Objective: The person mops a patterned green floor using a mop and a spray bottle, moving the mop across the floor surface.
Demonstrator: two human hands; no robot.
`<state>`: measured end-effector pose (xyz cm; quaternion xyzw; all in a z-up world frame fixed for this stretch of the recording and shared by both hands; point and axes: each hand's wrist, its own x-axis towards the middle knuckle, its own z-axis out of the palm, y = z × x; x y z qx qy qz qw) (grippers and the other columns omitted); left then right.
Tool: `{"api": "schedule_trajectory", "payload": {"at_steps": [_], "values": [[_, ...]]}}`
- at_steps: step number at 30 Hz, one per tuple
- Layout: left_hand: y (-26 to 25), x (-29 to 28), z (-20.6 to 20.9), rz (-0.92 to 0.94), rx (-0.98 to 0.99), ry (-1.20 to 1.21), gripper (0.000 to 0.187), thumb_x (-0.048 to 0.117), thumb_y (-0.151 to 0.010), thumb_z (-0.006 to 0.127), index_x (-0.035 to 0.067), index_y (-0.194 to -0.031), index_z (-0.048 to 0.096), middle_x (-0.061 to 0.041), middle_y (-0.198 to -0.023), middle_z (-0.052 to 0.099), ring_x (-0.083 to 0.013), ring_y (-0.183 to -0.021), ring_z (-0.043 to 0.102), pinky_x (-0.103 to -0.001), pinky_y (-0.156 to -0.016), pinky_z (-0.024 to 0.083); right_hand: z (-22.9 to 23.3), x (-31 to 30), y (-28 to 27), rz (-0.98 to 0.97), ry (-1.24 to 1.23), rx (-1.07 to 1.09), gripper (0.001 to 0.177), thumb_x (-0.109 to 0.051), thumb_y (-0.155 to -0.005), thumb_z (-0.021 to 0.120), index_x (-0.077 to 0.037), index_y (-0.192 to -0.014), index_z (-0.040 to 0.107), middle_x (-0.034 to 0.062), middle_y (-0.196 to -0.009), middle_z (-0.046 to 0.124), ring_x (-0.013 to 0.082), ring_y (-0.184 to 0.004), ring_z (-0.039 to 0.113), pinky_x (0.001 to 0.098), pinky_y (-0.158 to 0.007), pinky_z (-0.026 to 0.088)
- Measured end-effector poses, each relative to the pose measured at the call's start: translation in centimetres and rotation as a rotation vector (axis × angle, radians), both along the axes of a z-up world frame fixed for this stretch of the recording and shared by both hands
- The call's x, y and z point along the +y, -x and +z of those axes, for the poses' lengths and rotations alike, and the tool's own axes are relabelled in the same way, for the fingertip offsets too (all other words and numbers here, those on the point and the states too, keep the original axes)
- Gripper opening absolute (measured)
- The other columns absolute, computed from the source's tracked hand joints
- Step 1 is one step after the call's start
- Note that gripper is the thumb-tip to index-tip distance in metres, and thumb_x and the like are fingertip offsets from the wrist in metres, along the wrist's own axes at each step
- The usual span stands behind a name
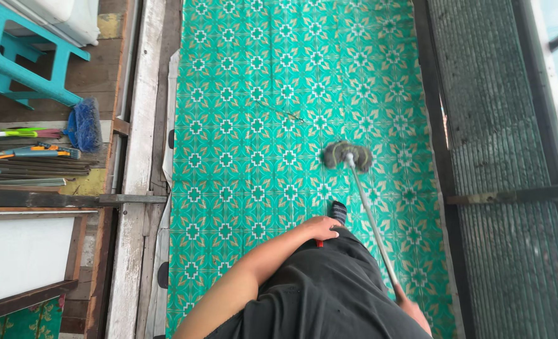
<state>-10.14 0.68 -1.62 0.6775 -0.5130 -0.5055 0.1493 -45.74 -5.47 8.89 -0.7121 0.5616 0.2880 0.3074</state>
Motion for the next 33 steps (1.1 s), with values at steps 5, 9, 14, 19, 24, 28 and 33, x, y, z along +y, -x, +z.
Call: {"api": "schedule_trajectory", "payload": {"at_steps": [5, 9, 14, 19, 24, 28, 33], "values": [[-1.4, -2.7, 0.6, 0.061, -0.050, 0.020, 0.059, 0.042, -0.087, 0.069, 0.017, -0.140, 0.062, -0.015, -0.132, 0.068, -0.0332, -0.121, 0.065, -0.043, -0.099, 0.052, -5.9, -12.9, -9.5, 0.218, 0.215, -0.243, 0.068, -0.014, -0.091, 0.044, -0.021, -0.158, 0.036, 0.0304, -0.118, 0.068, 0.0510, -0.104, 0.068, 0.0596, -0.095, 0.052], [-2.3, -5.8, 0.9, 0.093, -0.115, 0.059, 0.057, 0.042, -0.087, 0.069, 0.015, -0.137, 0.064, -0.015, -0.130, 0.070, -0.0333, -0.119, 0.066, -0.043, -0.098, 0.053, -7.3, -22.1, -18.7, 0.254, 0.195, -0.225, 0.077, -0.015, -0.086, 0.055, -0.023, -0.160, 0.033, 0.0303, -0.117, 0.069, 0.0474, -0.109, 0.067, 0.0555, -0.094, 0.052], [-2.6, -9.5, 1.5, 0.230, -0.074, 0.097, 0.058, 0.040, -0.088, 0.068, 0.015, -0.140, 0.062, -0.015, -0.127, 0.071, -0.0327, -0.116, 0.068, -0.042, -0.097, 0.054, -4.8, -28.9, -26.6, -0.011, 0.067, -0.198, 0.066, -0.017, -0.092, 0.046, -0.027, -0.158, 0.041, 0.0248, -0.117, 0.073, 0.0427, -0.099, 0.075, 0.0514, -0.089, 0.059], [-1.9, -11.7, 1.5, 0.337, -0.041, 0.000, 0.059, 0.040, -0.088, 0.069, 0.017, -0.141, 0.060, -0.013, -0.126, 0.070, -0.0315, -0.115, 0.067, -0.042, -0.095, 0.054, -4.3, -31.8, -25.7, 0.036, 0.207, -0.268, 0.055, -0.024, -0.097, 0.046, -0.027, -0.151, 0.053, 0.0208, -0.121, 0.072, 0.0409, -0.098, 0.073, 0.0499, -0.086, 0.059], [0.1, -12.9, 1.2, 0.224, -0.060, 0.045, 0.057, 0.041, -0.089, 0.070, 0.016, -0.139, 0.062, -0.013, -0.123, 0.070, -0.0319, -0.114, 0.067, -0.042, -0.094, 0.054, -7.7, -30.8, -17.9, -0.022, 0.167, -0.285, 0.055, -0.040, -0.100, 0.043, -0.017, -0.150, 0.048, 0.0286, -0.120, 0.069, 0.0479, -0.109, 0.068, 0.0548, -0.095, 0.053], [2.2, -12.4, 1.0, 0.187, -0.048, 0.046, 0.056, 0.040, -0.088, 0.070, 0.016, -0.138, 0.063, -0.013, -0.120, 0.072, -0.0320, -0.111, 0.069, -0.043, -0.092, 0.055, -13.3, -26.1, -7.8, 0.083, 0.236, -0.180, 0.069, -0.057, -0.105, 0.040, 0.006, -0.115, 0.068, 0.0343, -0.114, 0.070, 0.0506, -0.114, 0.067, 0.0555, -0.099, 0.054], [3.7, -10.9, 0.6, 0.119, -0.021, 0.037, 0.057, 0.040, -0.087, 0.071, 0.016, -0.138, 0.064, -0.014, -0.122, 0.072, -0.0310, -0.112, 0.070, -0.042, -0.094, 0.056, -12.2, -15.5, 6.6, 0.522, 0.260, -0.249, 0.055, -0.014, -0.094, 0.036, -0.010, -0.145, 0.055, 0.0258, -0.102, 0.068, 0.0446, -0.095, 0.071, 0.0546, -0.082, 0.057]]}}
